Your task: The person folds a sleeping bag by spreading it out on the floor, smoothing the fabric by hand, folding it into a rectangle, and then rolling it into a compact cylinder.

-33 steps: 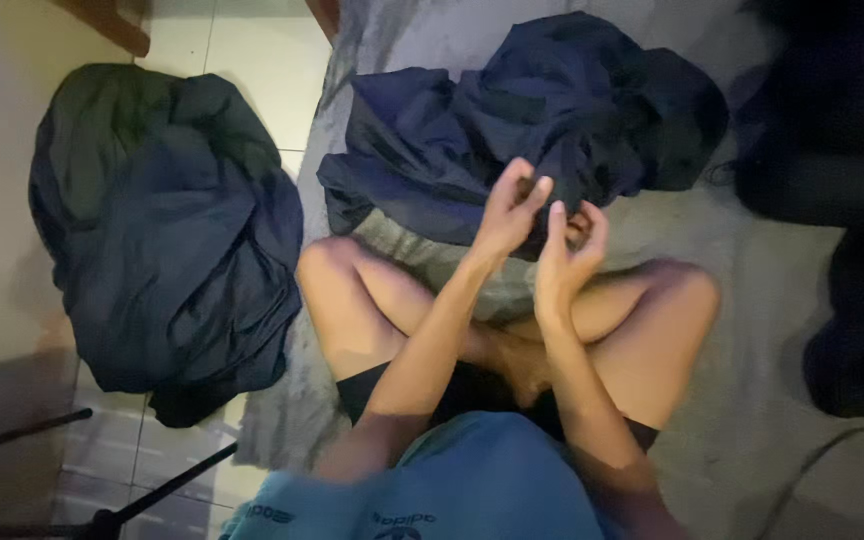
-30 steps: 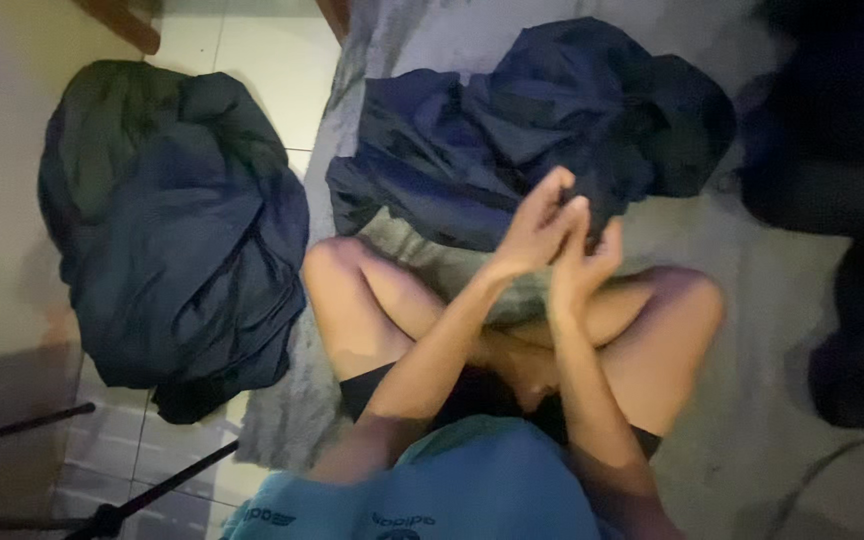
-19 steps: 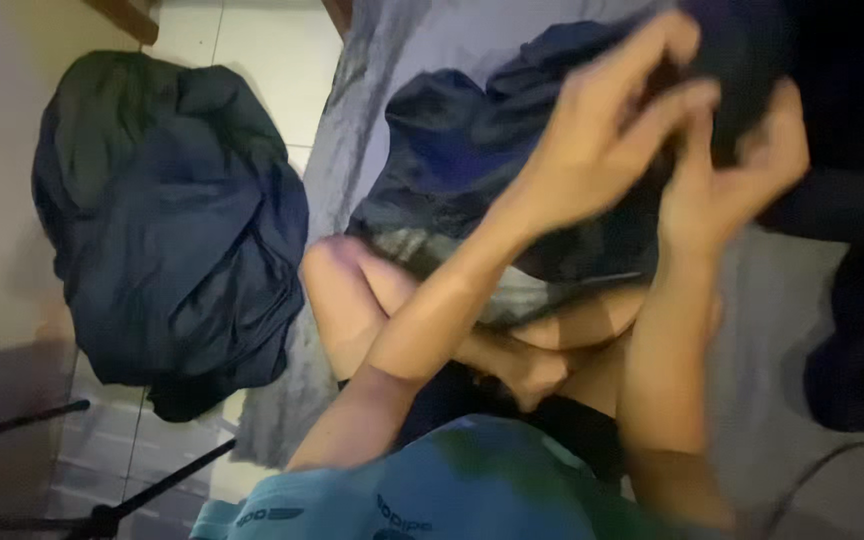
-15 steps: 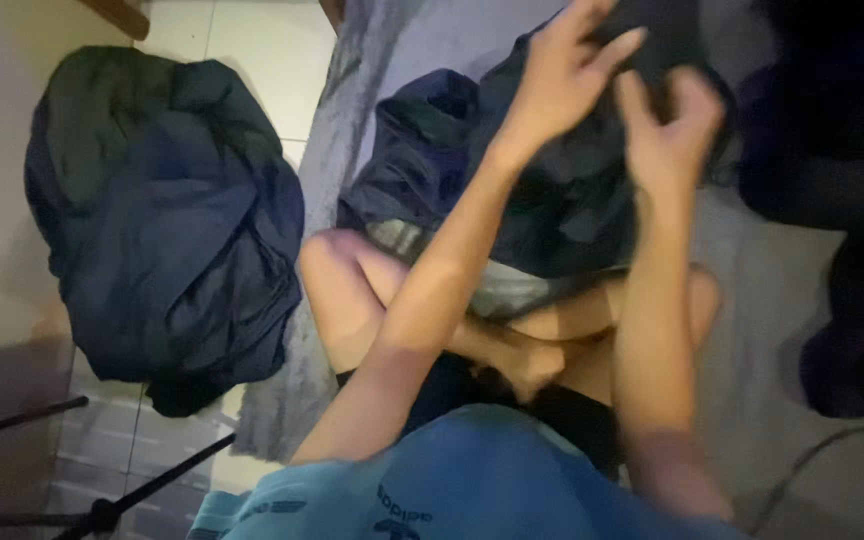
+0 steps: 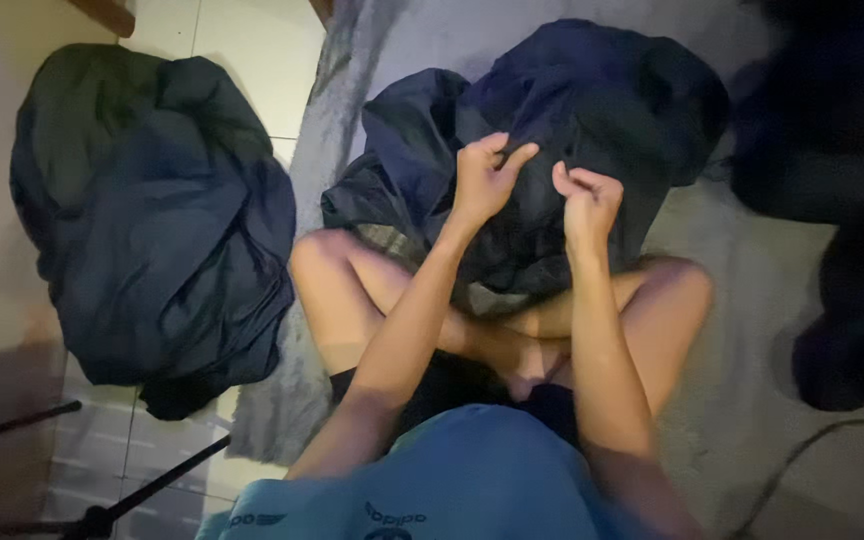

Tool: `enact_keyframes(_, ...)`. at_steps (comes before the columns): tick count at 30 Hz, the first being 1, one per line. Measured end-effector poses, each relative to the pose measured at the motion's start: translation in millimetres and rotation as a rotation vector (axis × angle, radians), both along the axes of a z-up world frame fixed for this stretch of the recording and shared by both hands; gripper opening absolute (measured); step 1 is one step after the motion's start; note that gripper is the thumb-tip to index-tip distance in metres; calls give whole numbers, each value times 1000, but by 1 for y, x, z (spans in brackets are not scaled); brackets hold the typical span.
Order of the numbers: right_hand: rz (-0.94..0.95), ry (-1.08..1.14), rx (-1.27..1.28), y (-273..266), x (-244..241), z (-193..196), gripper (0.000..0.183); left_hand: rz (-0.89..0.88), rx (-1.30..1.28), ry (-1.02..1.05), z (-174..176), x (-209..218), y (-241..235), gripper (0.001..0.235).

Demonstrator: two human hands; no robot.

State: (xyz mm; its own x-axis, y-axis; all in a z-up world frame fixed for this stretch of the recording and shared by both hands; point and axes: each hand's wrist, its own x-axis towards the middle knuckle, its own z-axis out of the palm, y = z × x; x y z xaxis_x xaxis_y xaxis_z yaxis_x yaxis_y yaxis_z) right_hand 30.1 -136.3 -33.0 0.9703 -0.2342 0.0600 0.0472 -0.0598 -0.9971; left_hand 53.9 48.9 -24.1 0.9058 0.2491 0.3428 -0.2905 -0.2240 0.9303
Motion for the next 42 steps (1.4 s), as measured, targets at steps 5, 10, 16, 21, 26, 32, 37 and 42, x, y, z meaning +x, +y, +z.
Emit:
enact_keyframes(5,64,35,161,1,-1,7,22,38,1,3,36,-14,-10,30)
enact_keyframes(10,83,-53,156,-15,4,8,36,103,-4,27,71,-45,-4,61)
enact_keyframes(16,158,-4,92,-5,-6,-7,34,-97,-68,271,35,-60,-6,32)
enact_keyframes(21,-130,-149,108,4,2,-18,32,141,-17,83,67,-64,-25,45)
enact_keyframes(26,26,-70,22,9,-25,34,27,48,-102,55,39,-43,-17,29)
enact_keyframes(32,-49,-298,-164,-20,-13,24,29,-79,139,110,127,-76,0,53)
enact_keyframes(37,-160,-267,-119,-35,-1,27,22,-314,389,248,60,-82,8,28)
enact_keyframes(42,-182,-254,-71,-11,-46,86,19,-250,-356,267,104,-64,-11,36)
